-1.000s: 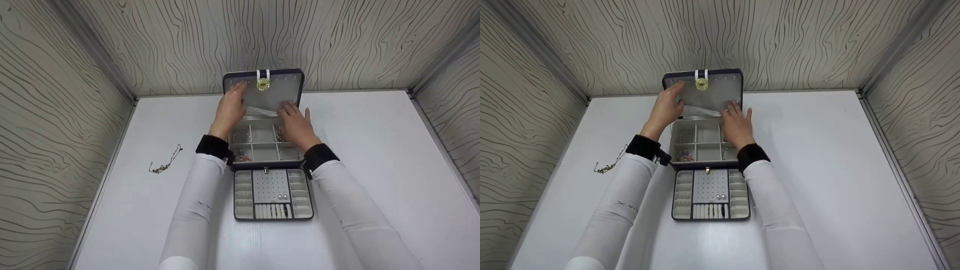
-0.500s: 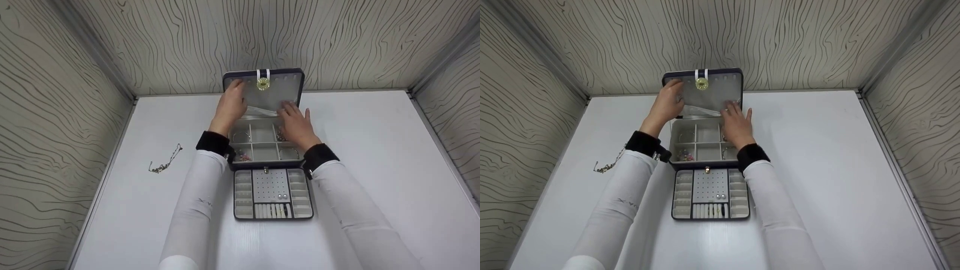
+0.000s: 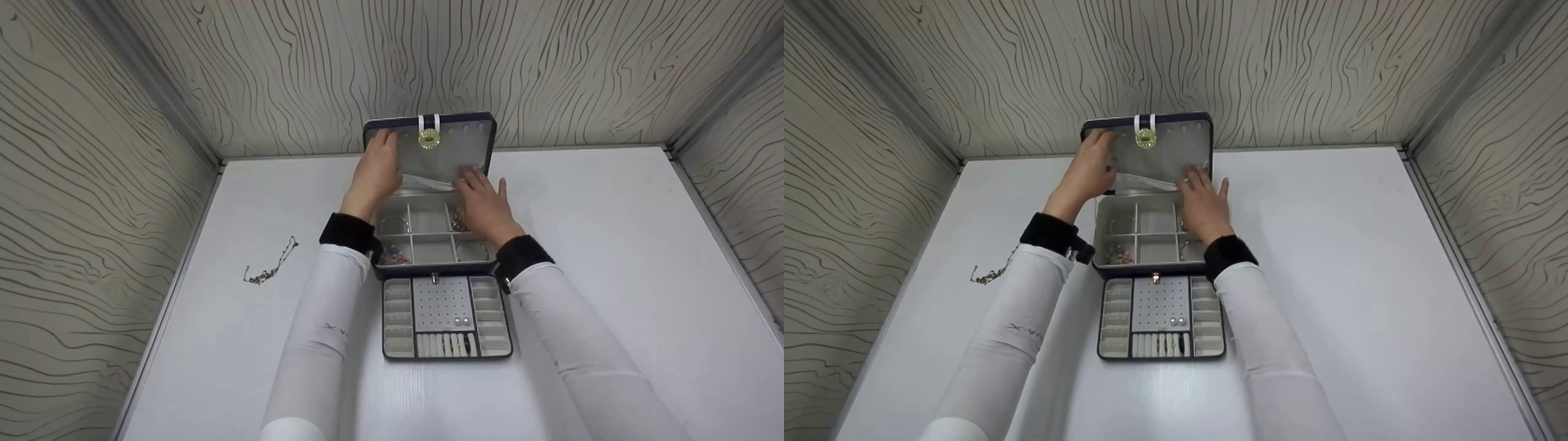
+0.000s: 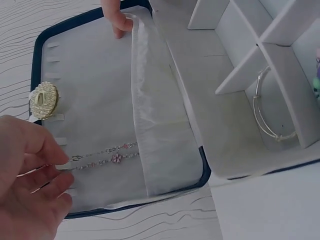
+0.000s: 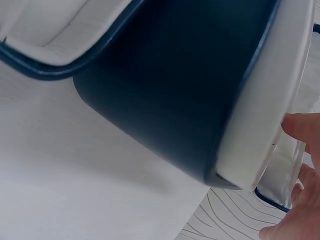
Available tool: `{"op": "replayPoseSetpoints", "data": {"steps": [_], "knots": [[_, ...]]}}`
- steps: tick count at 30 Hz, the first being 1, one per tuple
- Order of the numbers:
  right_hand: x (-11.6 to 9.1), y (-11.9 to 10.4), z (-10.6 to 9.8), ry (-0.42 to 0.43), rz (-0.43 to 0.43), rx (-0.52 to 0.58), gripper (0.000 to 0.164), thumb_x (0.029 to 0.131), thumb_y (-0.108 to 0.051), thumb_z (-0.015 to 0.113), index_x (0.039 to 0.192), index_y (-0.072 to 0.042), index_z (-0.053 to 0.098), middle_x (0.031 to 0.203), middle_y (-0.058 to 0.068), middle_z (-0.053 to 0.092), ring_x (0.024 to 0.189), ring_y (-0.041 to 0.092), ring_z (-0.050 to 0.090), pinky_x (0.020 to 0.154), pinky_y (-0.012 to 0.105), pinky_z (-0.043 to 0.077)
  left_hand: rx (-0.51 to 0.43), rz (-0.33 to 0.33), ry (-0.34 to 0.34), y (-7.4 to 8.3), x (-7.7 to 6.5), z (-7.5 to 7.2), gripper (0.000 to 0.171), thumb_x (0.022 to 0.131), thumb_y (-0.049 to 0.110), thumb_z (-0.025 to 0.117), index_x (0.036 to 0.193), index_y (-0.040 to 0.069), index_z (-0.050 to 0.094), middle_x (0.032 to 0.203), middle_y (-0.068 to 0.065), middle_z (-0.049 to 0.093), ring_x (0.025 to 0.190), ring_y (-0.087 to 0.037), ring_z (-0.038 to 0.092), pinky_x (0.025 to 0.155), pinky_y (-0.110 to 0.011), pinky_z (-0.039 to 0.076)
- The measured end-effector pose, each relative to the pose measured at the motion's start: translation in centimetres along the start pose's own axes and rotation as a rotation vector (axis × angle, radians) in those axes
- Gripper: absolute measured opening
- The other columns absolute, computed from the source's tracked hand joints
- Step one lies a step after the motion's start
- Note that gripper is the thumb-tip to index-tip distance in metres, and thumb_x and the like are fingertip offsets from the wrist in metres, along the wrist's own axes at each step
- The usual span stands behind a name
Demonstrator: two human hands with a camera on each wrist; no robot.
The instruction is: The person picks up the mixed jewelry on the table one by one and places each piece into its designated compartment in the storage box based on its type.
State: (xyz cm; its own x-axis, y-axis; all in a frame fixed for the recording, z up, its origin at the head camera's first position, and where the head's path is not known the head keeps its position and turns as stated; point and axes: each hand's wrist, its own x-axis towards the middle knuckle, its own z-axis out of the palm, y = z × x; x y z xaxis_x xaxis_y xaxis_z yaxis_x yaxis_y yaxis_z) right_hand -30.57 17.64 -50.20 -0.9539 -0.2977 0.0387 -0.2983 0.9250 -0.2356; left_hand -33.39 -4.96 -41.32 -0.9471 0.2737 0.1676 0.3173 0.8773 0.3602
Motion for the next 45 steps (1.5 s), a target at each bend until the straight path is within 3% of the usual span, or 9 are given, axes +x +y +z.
{"op": "replayPoseSetpoints", "data": {"steps": [5, 10, 15, 21, 31, 36, 40, 45], "knots": [[-0.1, 0.0, 0.1, 0.007, -0.003, -0.004, 0.056, 0.095, -0.017, 0.063, 0.146, -0.009, 0.042, 0.161, 0.012, 0.019, 0.148, 0.031, 0.010, 0.108, 0.070, 0.005, 0.127, 0.036, -0.010, 0.2, 0.1, 0.0, 0.067, 0.082, -0.005, 0.062, 0.145, -0.004, 0.039, 0.143, -0.018, 0.040, 0.132, -0.031, 0.041, 0.109, -0.034, 0.034], [-0.1, 0.0, 0.2, 0.010, -0.004, -0.001, 0.055, 0.095, -0.016, 0.063, 0.146, -0.008, 0.043, 0.160, 0.013, 0.020, 0.148, 0.032, 0.011, 0.108, 0.071, 0.005, 0.267, 0.072, -0.024, 0.4, 0.0, 0.3, 0.062, 0.085, -0.002, 0.061, 0.143, -0.003, 0.043, 0.144, -0.021, 0.039, 0.134, -0.035, 0.039, 0.116, -0.040, 0.023], [-0.1, 0.0, 0.1, 0.012, -0.002, 0.011, 0.057, 0.094, -0.015, 0.064, 0.146, -0.008, 0.043, 0.160, 0.013, 0.020, 0.148, 0.031, 0.010, 0.108, 0.070, 0.003, 0.323, 0.086, -0.010, 0.3, -0.1, 0.5, 0.057, 0.085, -0.002, 0.062, 0.140, -0.003, 0.049, 0.145, -0.021, 0.038, 0.134, -0.035, 0.040, 0.116, -0.041, 0.021], [-0.1, 0.0, 0.2, 0.019, -0.007, 0.008, 0.056, 0.094, -0.015, 0.063, 0.145, -0.008, 0.043, 0.160, 0.012, 0.021, 0.148, 0.031, 0.011, 0.108, 0.071, 0.005, 0.264, 0.085, -0.013, -0.1, -0.4, 0.6, 0.056, 0.082, -0.003, 0.061, 0.138, -0.004, 0.051, 0.148, -0.022, 0.035, 0.135, -0.038, 0.039, 0.116, -0.040, 0.021], [0.3, -0.4, -0.1, -0.002, 0.012, 0.018, 0.060, 0.095, -0.018, 0.061, 0.149, -0.005, 0.037, 0.158, 0.016, 0.023, 0.147, 0.034, 0.012, 0.109, 0.069, 0.006, 0.060, 0.053, -0.036, -0.9, -1.4, 0.5, 0.063, 0.089, -0.002, 0.055, 0.149, 0.002, 0.037, 0.157, -0.015, 0.027, 0.141, -0.031, 0.032, 0.113, -0.038, 0.029], [0.5, -0.5, -0.8, 0.010, -0.003, 0.032, 0.060, 0.093, -0.005, 0.053, 0.150, -0.004, 0.034, 0.157, 0.019, 0.024, 0.146, 0.037, 0.014, 0.109, 0.069, 0.006, 0.016, 0.061, -0.045, -1.5, -1.6, 0.3, 0.065, 0.092, 0.002, 0.057, 0.152, 0.005, 0.032, 0.158, -0.012, 0.026, 0.142, -0.029, 0.030, 0.113, -0.038, 0.029], [0.6, -0.4, -1.2, 0.013, -0.013, 0.063, 0.066, 0.087, 0.001, 0.057, 0.149, -0.006, 0.035, 0.159, 0.018, 0.020, 0.146, 0.037, 0.014, 0.109, 0.069, 0.005, -0.012, 0.077, -0.028, -2.2, -2.1, -0.1, 0.066, 0.091, -0.001, 0.056, 0.153, 0.006, 0.031, 0.157, -0.012, 0.028, 0.140, -0.028, 0.033, 0.109, -0.038, 0.035], [0.0, -0.6, -1.4, -0.007, -0.028, 0.079, 0.065, 0.092, -0.003, 0.056, 0.152, -0.009, 0.034, 0.160, 0.017, 0.016, 0.146, 0.038, 0.014, 0.110, 0.068, 0.006, -0.050, 0.049, -0.001, -4.0, -3.8, -0.7, 0.058, 0.091, 0.000, 0.059, 0.146, 0.005, 0.043, 0.149, -0.014, 0.040, 0.129, -0.029, 0.049, 0.099, -0.040, 0.045]]}}
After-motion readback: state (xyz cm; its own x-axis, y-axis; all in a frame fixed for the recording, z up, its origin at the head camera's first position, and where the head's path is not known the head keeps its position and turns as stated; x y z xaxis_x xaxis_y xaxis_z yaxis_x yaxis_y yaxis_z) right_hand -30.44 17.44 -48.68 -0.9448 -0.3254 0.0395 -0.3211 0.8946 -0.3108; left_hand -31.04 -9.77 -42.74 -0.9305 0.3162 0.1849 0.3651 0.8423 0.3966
